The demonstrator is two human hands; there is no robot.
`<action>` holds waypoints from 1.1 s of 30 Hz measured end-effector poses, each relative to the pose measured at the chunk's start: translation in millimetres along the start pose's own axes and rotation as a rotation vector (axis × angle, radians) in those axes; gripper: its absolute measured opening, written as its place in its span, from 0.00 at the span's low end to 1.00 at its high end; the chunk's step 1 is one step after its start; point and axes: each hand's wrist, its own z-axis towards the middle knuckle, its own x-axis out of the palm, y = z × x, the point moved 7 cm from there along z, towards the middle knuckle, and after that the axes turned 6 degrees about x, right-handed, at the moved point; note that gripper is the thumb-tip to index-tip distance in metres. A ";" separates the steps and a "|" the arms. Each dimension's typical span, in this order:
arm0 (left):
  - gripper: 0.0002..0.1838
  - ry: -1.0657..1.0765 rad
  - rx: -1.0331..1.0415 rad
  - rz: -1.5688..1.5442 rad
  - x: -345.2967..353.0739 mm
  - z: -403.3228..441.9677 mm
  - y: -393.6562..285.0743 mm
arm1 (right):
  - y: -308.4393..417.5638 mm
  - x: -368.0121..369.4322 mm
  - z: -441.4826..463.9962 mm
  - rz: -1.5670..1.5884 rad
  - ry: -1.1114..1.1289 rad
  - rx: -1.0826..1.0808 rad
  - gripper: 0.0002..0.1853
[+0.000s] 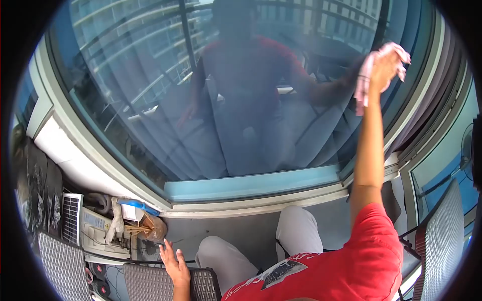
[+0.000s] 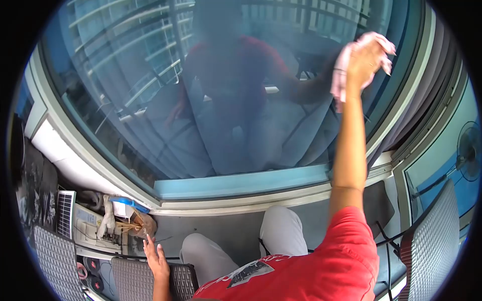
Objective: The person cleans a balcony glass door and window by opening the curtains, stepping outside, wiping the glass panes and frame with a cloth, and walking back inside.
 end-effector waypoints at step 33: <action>0.29 0.082 -0.033 0.095 0.7 -6.1 -4.7 | -139.9 -42.8 -105.0 0.213 0.308 0.125 0.33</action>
